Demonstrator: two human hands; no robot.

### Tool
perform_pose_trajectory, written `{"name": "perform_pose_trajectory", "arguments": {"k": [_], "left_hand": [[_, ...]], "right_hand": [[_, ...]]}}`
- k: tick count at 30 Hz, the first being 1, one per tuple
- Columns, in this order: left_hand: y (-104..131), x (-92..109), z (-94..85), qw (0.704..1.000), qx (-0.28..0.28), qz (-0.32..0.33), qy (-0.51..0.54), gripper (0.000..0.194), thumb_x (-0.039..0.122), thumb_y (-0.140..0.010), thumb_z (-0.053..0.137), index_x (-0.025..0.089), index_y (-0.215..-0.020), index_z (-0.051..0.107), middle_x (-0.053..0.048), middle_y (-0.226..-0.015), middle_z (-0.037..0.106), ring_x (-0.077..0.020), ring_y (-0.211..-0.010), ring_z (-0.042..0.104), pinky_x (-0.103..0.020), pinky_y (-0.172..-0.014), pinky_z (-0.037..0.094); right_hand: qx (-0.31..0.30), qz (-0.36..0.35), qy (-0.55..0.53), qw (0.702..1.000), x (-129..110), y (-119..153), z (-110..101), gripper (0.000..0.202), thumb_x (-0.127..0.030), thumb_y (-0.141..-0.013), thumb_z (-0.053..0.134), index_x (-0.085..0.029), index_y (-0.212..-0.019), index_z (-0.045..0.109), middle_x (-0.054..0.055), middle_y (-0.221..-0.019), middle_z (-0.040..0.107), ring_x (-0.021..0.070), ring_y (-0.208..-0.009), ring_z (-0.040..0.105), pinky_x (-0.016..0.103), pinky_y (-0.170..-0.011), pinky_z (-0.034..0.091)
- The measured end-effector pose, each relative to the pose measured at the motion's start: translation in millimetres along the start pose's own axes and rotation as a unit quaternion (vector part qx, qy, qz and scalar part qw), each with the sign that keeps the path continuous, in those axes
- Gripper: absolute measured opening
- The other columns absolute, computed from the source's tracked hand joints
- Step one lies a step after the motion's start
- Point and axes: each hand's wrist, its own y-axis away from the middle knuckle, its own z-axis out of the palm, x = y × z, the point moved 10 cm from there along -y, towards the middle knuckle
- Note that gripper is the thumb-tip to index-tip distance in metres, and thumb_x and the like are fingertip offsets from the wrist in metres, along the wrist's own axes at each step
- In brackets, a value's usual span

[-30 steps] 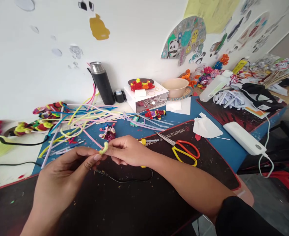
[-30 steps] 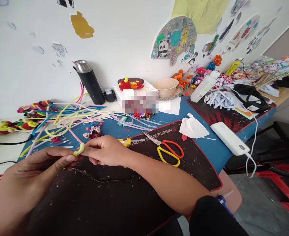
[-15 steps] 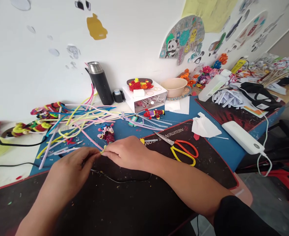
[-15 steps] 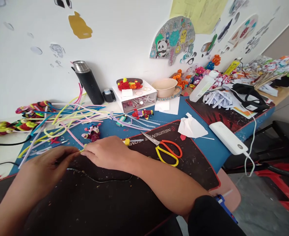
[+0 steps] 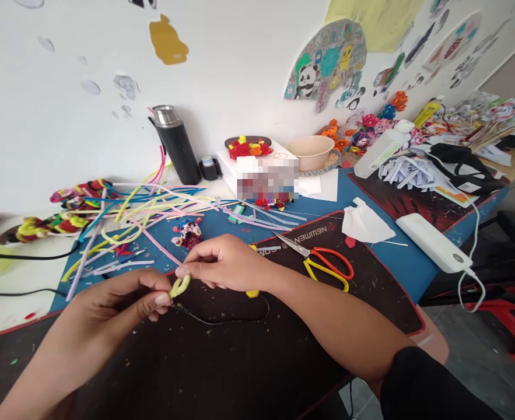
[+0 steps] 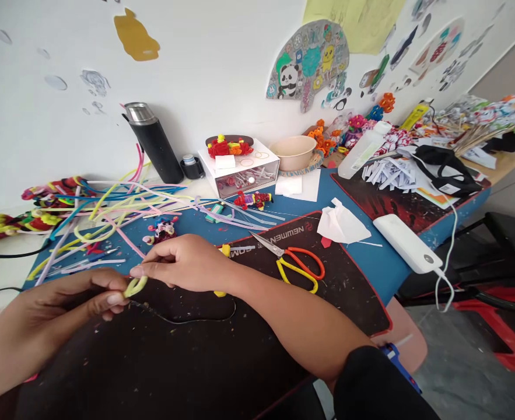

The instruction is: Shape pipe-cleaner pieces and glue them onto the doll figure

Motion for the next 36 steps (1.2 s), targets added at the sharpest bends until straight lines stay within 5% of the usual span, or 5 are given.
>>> {"name": "perform_pose_trajectory", "arguments": {"k": [4, 10, 17, 25, 36], "left_hand": [[3, 6, -16.1, 0.996, 0.089, -0.027, 0.013, 0.035, 0.064, -0.077, 0.087, 0.030, -0.072, 0.083, -0.003, -0.068, 0.078, -0.0216, -0.058, 0.073, -0.026, -0.055, 0.059], [6, 7, -28.7, 0.971, 0.203, -0.021, -0.122, 0.030, 0.061, -0.079, 0.076, 0.031, -0.080, 0.083, 0.001, -0.078, 0.085, -0.0200, -0.065, 0.077, -0.025, -0.060, 0.058], [-5, 7, -12.7, 0.962, 0.138, 0.034, -0.231, 0.026, 0.052, -0.092, 0.066, 0.031, -0.090, 0.081, 0.002, -0.083, 0.086, -0.0213, -0.070, 0.079, -0.028, -0.069, 0.058], [-10, 1, 10.5, 0.965, 0.053, 0.044, -0.252, 0.029, 0.049, -0.096, 0.056, 0.029, -0.091, 0.077, -0.003, -0.084, 0.086, -0.0253, -0.071, 0.081, -0.032, -0.068, 0.057], [-5, -11, 21.1, 0.988, -0.031, 0.030, -0.149, 0.032, 0.055, -0.099, 0.064, 0.029, -0.087, 0.078, -0.002, -0.082, 0.083, -0.0248, -0.073, 0.077, -0.030, -0.067, 0.057]], "right_hand": [[-0.026, 0.020, -0.091, 0.995, 7, -1, 6, 0.043, -0.062, -0.097, 0.084, -0.019, -0.099, 0.078, -0.008, -0.063, 0.058, 0.0098, -0.055, 0.049, 0.025, -0.057, 0.036], [0.024, 0.000, 0.054, 0.998, 5, -1, 3, 0.039, -0.056, -0.107, 0.074, -0.019, -0.097, 0.079, -0.005, -0.069, 0.067, 0.0128, -0.065, 0.059, 0.026, -0.066, 0.039], [0.080, -0.084, 0.377, 0.919, -10, 2, 9, 0.031, -0.039, -0.116, 0.061, -0.021, -0.099, 0.079, 0.007, -0.101, 0.086, 0.0235, -0.093, 0.076, 0.034, -0.068, 0.031], [0.049, -0.104, 0.466, 0.877, -16, 3, 20, 0.034, -0.040, -0.119, 0.057, -0.019, -0.105, 0.079, 0.008, -0.106, 0.088, 0.0233, -0.091, 0.079, 0.036, -0.064, 0.029], [0.062, -0.081, 0.344, 0.934, -18, 4, 7, 0.027, -0.040, -0.114, 0.070, -0.021, -0.098, 0.082, 0.004, -0.091, 0.083, 0.0203, -0.084, 0.072, 0.031, -0.068, 0.032]]}}
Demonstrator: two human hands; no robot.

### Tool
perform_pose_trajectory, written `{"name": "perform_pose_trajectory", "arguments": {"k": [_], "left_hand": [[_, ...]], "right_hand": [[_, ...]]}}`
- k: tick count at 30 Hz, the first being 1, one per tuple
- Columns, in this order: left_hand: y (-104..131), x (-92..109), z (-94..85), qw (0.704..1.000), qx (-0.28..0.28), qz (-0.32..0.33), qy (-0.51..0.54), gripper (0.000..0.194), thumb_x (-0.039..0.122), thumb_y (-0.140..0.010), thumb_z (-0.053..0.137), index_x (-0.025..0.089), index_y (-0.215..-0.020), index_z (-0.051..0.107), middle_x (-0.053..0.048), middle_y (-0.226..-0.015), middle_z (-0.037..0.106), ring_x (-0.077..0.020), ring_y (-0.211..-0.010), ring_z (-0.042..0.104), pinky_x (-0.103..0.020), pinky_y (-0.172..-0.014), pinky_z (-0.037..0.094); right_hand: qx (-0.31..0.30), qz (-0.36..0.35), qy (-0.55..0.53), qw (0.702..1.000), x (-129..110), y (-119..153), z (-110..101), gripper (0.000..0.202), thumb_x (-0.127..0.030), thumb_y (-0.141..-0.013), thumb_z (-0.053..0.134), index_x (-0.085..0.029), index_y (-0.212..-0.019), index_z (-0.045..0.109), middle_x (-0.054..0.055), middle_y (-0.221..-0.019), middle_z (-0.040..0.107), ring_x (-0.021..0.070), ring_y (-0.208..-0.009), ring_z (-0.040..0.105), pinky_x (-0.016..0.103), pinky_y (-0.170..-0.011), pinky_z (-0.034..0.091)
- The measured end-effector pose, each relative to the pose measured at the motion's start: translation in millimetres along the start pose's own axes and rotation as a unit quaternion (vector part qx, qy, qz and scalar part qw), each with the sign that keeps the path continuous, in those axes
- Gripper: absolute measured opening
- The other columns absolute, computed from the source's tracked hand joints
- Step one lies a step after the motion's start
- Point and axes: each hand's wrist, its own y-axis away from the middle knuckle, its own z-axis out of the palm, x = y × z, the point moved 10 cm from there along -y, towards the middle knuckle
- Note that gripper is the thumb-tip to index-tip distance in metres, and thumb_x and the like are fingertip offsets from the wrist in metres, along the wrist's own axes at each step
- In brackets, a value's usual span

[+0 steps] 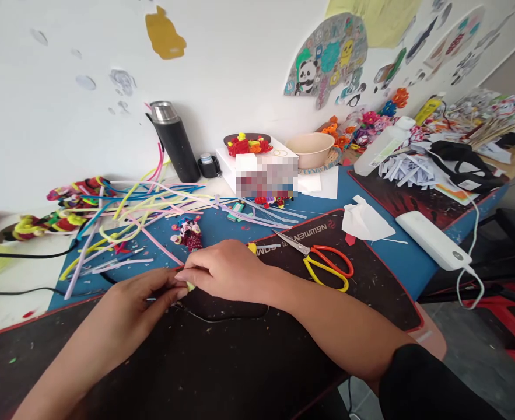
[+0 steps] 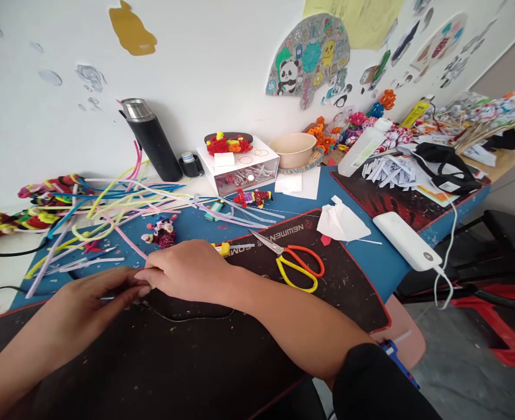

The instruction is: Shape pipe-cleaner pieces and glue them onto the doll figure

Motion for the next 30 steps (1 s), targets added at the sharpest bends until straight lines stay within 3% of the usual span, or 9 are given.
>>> {"name": "perform_pose_trajectory", "arguments": {"k": [3, 6, 11, 16, 21, 26, 30], "left_hand": [[4, -2, 0.0, 0.998, -0.026, -0.023, 0.061, 0.031, 0.056, -0.097, 0.069, 0.029, -0.085, 0.079, -0.002, -0.079, 0.081, -0.0234, -0.071, 0.076, -0.028, -0.066, 0.058], [5, 6, -5.1, 0.992, -0.035, -0.032, 0.120, 0.033, 0.058, -0.094, 0.075, 0.028, -0.081, 0.080, -0.002, -0.073, 0.077, -0.0221, -0.066, 0.072, -0.027, -0.060, 0.057], [4, 18, -23.9, 0.980, 0.034, -0.046, 0.193, 0.040, 0.063, -0.082, 0.087, 0.027, -0.069, 0.079, -0.002, -0.062, 0.071, -0.0202, -0.057, 0.065, -0.028, -0.056, 0.057], [5, 3, -31.7, 0.973, 0.118, -0.072, 0.185, 0.041, 0.067, -0.078, 0.090, 0.026, -0.079, 0.083, -0.004, -0.071, 0.078, -0.0219, -0.063, 0.072, -0.029, -0.060, 0.061], [7, -5, -38.1, 0.978, 0.179, -0.083, 0.064, 0.044, 0.071, -0.082, 0.080, 0.027, -0.086, 0.085, -0.004, -0.083, 0.086, -0.0239, -0.072, 0.078, -0.029, -0.067, 0.062], [4, 5, -38.9, 0.982, 0.183, -0.036, -0.006, 0.035, 0.063, -0.091, 0.071, 0.030, -0.087, 0.083, 0.000, -0.080, 0.085, -0.0209, -0.065, 0.076, -0.027, -0.066, 0.060], [3, 5, -38.1, 0.984, 0.174, -0.022, -0.011, 0.034, 0.061, -0.094, 0.069, 0.030, -0.087, 0.082, 0.001, -0.078, 0.084, -0.0189, -0.061, 0.072, -0.026, -0.067, 0.059]], "right_hand": [[-0.014, 0.039, -0.109, 0.993, 7, 0, -3, 0.023, -0.037, -0.109, 0.074, -0.020, -0.095, 0.082, -0.001, -0.079, 0.074, 0.0158, -0.076, 0.065, 0.028, -0.068, 0.035], [-0.039, 0.073, -0.234, 0.969, 14, 1, 0, 0.033, -0.048, -0.105, 0.078, -0.019, -0.090, 0.079, -0.004, -0.071, 0.066, 0.0130, -0.068, 0.057, 0.025, -0.065, 0.036], [-0.074, 0.102, -0.370, 0.921, 18, 2, 15, 0.052, -0.069, -0.097, 0.080, -0.019, -0.085, 0.071, -0.007, -0.060, 0.056, 0.0104, -0.054, 0.047, 0.025, -0.057, 0.034], [-0.066, 0.115, -0.382, 0.915, 21, 2, 20, 0.044, -0.060, -0.101, 0.079, -0.019, -0.090, 0.073, -0.007, -0.061, 0.058, 0.0099, -0.054, 0.051, 0.024, -0.058, 0.037], [-0.062, 0.140, -0.380, 0.912, 25, 3, 21, 0.038, -0.054, -0.104, 0.078, -0.018, -0.094, 0.075, -0.007, -0.061, 0.058, 0.0095, -0.053, 0.050, 0.023, -0.056, 0.036], [-0.077, 0.140, -0.400, 0.903, 24, 2, 28, 0.034, -0.051, -0.100, 0.085, -0.019, -0.098, 0.073, -0.008, -0.066, 0.062, 0.0087, -0.051, 0.051, 0.023, -0.055, 0.039], [-0.058, 0.133, -0.355, 0.923, 27, 1, 27, 0.033, -0.046, -0.093, 0.092, -0.020, -0.101, 0.074, -0.007, -0.070, 0.065, 0.0102, -0.059, 0.057, 0.023, -0.060, 0.042]]}}
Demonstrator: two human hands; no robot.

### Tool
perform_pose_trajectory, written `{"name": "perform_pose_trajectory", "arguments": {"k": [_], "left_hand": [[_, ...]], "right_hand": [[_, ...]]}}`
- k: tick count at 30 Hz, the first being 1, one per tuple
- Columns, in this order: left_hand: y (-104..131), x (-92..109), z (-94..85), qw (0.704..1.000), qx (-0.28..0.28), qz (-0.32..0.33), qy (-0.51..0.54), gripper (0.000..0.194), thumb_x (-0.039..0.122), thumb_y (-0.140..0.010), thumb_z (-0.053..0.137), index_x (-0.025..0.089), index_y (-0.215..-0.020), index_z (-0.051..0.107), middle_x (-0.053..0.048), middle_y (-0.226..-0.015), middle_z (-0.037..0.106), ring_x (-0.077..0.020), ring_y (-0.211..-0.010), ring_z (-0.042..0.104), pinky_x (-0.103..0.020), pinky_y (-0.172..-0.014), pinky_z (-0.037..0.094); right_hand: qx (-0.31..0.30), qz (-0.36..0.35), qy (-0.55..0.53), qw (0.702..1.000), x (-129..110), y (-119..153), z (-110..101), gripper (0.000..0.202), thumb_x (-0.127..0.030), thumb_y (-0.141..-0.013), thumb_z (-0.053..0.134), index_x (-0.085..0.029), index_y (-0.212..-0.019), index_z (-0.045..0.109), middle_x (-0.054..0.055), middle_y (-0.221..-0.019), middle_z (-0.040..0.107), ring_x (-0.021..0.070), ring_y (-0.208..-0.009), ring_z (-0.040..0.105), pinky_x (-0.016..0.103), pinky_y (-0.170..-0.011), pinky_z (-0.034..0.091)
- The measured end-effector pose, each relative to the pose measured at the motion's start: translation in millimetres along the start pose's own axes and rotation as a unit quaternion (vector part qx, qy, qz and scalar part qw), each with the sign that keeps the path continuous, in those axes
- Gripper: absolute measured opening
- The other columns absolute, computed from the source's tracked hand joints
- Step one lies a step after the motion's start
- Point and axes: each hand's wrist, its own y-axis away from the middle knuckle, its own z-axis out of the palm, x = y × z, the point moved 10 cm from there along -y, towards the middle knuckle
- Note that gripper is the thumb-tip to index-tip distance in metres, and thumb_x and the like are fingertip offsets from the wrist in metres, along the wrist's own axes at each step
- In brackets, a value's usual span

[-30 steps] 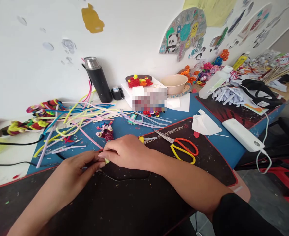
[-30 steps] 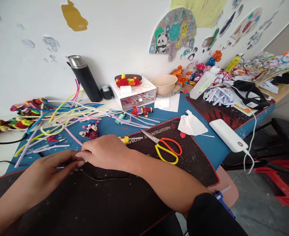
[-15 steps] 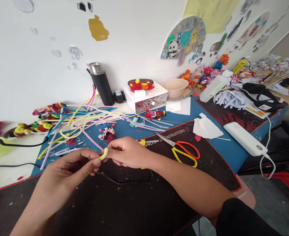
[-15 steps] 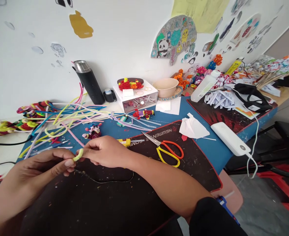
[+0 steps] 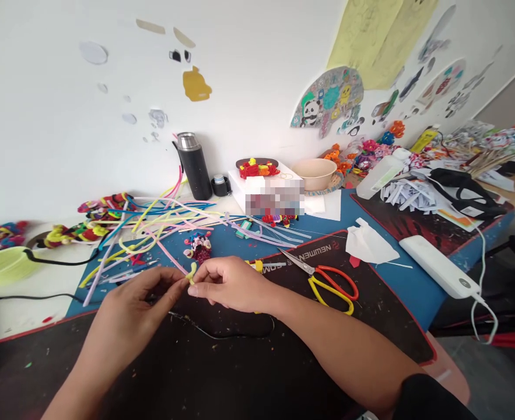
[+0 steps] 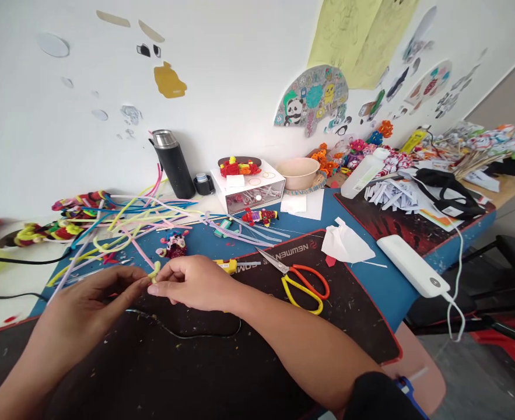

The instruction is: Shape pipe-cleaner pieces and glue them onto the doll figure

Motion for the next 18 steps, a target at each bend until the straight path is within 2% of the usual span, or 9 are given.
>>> {"name": "perform_pose_trajectory", "arguments": {"k": [3, 8, 13, 18], "left_hand": [[0, -2, 1.5, 1.000, -0.006, -0.004, 0.012, 0.031, 0.059, -0.093, 0.071, 0.030, -0.088, 0.082, 0.002, -0.078, 0.083, -0.0186, -0.061, 0.071, -0.026, -0.067, 0.059], [1, -4, 0.0, 1.000, 0.000, -0.017, 0.026, 0.029, 0.057, -0.090, 0.073, 0.030, -0.089, 0.083, 0.001, -0.080, 0.084, -0.0183, -0.063, 0.073, -0.025, -0.067, 0.058], [-2, -1, 1.0, 0.999, -0.017, -0.015, 0.041, 0.031, 0.057, -0.091, 0.071, 0.029, -0.088, 0.084, 0.000, -0.079, 0.084, -0.0191, -0.065, 0.074, -0.025, -0.065, 0.057], [-2, -1, 5.1, 0.998, -0.025, -0.003, 0.056, 0.035, 0.061, -0.092, 0.070, 0.028, -0.089, 0.083, 0.000, -0.082, 0.084, -0.0204, -0.068, 0.076, -0.026, -0.066, 0.056]], "right_hand": [[0.009, -0.022, 0.016, 1.000, -1, -1, -2, 0.031, -0.044, -0.092, 0.093, -0.020, -0.098, 0.074, -0.006, -0.074, 0.067, 0.0115, -0.068, 0.061, 0.024, -0.066, 0.045], [0.013, -0.027, 0.024, 0.999, -2, 0, -2, 0.029, -0.041, -0.091, 0.094, -0.021, -0.099, 0.075, -0.005, -0.076, 0.068, 0.0131, -0.071, 0.061, 0.025, -0.068, 0.044], [0.050, -0.041, 0.062, 0.996, -9, 2, -8, 0.018, -0.036, -0.102, 0.079, -0.020, -0.097, 0.076, -0.004, -0.074, 0.068, 0.0129, -0.068, 0.059, 0.025, -0.064, 0.042], [0.080, -0.044, 0.108, 0.990, -13, 3, -13, 0.019, -0.037, -0.104, 0.076, -0.020, -0.096, 0.078, -0.003, -0.074, 0.071, 0.0138, -0.069, 0.062, 0.025, -0.064, 0.040]]}}
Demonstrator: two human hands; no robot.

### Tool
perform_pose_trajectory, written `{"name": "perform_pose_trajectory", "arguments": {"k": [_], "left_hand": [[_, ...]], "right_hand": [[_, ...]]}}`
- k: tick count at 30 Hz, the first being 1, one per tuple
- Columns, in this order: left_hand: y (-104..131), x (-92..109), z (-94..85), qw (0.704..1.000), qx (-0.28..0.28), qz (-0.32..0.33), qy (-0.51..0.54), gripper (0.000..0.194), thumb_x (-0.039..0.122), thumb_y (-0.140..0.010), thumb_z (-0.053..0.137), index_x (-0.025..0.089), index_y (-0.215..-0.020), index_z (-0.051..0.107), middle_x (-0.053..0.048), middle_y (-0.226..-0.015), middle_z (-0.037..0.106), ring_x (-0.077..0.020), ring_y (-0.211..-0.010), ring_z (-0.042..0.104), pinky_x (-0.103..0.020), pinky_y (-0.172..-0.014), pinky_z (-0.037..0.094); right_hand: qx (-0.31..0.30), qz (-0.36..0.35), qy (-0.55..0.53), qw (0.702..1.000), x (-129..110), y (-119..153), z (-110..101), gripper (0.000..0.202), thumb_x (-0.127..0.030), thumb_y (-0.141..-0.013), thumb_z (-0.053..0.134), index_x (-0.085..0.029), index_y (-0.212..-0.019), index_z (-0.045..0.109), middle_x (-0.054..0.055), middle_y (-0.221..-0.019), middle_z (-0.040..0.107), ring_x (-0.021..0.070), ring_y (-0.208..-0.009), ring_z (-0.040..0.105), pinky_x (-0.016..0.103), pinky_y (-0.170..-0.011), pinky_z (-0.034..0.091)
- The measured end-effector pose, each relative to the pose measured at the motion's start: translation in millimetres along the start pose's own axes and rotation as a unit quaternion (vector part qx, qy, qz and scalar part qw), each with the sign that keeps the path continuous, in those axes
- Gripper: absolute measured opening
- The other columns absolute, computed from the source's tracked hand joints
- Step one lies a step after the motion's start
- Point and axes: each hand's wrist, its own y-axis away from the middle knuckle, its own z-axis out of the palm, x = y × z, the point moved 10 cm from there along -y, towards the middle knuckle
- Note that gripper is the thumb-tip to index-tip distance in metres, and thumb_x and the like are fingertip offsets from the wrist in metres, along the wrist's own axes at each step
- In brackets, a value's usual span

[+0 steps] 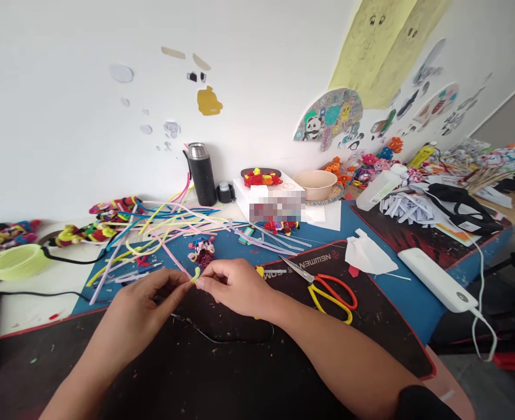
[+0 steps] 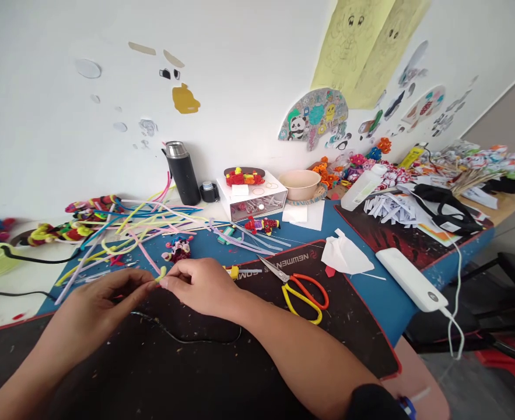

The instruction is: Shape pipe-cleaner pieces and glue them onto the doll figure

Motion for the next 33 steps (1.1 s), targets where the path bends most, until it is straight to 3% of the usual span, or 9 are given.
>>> {"name": "perform_pose_trajectory", "arguments": {"k": [5, 15, 22, 27, 33], "left_hand": [[2, -1, 5.1, 1.000, -0.019, 0.002, 0.010, 0.037, 0.063, -0.093, 0.070, 0.029, -0.089, 0.083, 0.000, -0.084, 0.085, -0.0215, -0.071, 0.077, -0.027, -0.068, 0.057], [8, -2, 9.4, 0.999, -0.022, 0.020, 0.037, 0.037, 0.064, -0.096, 0.072, 0.030, -0.093, 0.085, -0.002, -0.090, 0.086, -0.0232, -0.078, 0.079, -0.028, -0.072, 0.058], [5, -3, 6.4, 0.999, -0.007, -0.001, 0.044, 0.038, 0.067, -0.089, 0.076, 0.030, -0.091, 0.085, -0.002, -0.087, 0.086, -0.0231, -0.072, 0.077, -0.028, -0.069, 0.060], [4, -6, 12.7, 0.990, -0.007, -0.067, 0.125, 0.048, 0.074, -0.079, 0.082, 0.029, -0.098, 0.086, -0.006, -0.095, 0.088, -0.0289, -0.083, 0.082, -0.033, -0.072, 0.065], [7, -5, 12.5, 0.990, 0.024, -0.091, 0.108, 0.045, 0.072, -0.077, 0.082, 0.028, -0.086, 0.084, -0.003, -0.076, 0.082, -0.0240, -0.065, 0.074, -0.030, -0.061, 0.060]], "right_hand": [[0.002, -0.003, 0.013, 1.000, 1, 0, -2, 0.026, -0.044, -0.104, 0.078, -0.020, -0.095, 0.077, -0.004, -0.068, 0.065, 0.0144, -0.066, 0.060, 0.027, -0.063, 0.037], [-0.012, 0.013, -0.077, 0.997, 8, -2, 0, 0.050, -0.069, -0.096, 0.081, -0.021, -0.091, 0.070, -0.005, -0.067, 0.063, 0.0118, -0.059, 0.054, 0.025, -0.059, 0.038], [-0.022, -0.011, -0.126, 0.992, 6, -3, 3, 0.050, -0.069, -0.099, 0.076, -0.022, -0.090, 0.066, -0.007, -0.063, 0.060, 0.0107, -0.051, 0.050, 0.026, -0.053, 0.037], [0.024, -0.034, -0.102, 0.994, 1, -2, -5, 0.048, -0.067, -0.100, 0.075, -0.020, -0.089, 0.071, -0.005, -0.063, 0.059, 0.0120, -0.056, 0.051, 0.027, -0.058, 0.037], [0.073, -0.078, -0.034, 0.994, -6, -2, -12, 0.044, -0.059, -0.101, 0.076, -0.018, -0.085, 0.077, -0.004, -0.068, 0.058, 0.0125, -0.065, 0.049, 0.028, -0.060, 0.032]]}}
